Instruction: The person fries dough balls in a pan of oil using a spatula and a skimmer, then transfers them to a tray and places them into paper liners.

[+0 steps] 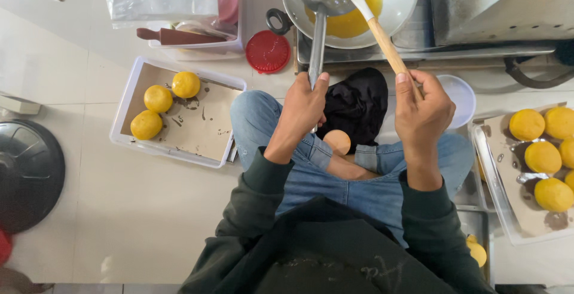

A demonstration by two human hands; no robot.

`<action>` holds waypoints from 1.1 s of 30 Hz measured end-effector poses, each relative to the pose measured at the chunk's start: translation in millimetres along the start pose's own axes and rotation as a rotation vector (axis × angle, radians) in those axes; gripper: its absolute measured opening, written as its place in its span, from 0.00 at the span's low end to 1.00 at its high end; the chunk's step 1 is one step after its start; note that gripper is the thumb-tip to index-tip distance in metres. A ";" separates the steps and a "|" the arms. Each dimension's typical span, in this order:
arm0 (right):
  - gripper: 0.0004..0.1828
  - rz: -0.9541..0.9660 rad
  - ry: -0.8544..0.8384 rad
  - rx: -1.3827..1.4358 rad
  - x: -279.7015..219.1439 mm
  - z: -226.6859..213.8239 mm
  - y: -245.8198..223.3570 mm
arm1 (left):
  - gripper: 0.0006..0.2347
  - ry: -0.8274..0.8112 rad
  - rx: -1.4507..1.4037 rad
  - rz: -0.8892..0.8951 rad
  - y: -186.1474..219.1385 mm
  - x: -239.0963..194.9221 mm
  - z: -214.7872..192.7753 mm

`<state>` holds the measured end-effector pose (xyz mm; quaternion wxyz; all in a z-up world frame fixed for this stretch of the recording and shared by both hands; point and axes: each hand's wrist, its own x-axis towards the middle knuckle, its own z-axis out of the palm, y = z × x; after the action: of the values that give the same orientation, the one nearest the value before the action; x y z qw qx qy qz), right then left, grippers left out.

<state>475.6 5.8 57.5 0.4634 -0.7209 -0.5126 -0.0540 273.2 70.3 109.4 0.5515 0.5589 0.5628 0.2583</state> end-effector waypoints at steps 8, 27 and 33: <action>0.09 0.170 -0.054 0.005 -29.9 -38.2 20.4 | 0.17 -0.198 -0.033 -0.075 -32.0 -24.5 16.8; 0.12 0.661 0.100 -0.293 -140.6 -102.1 133.3 | 0.24 -0.677 0.168 -0.130 -80.0 -7.9 192.2; 0.15 0.751 0.136 -0.224 -145.1 -74.4 162.6 | 0.25 -0.665 0.155 -0.172 -82.0 -3.4 224.1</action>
<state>565.5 -155.4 -80.4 0.4021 -0.8991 -0.1723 0.0158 448.0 -25.7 -21.7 0.6803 0.6031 0.4154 -0.0288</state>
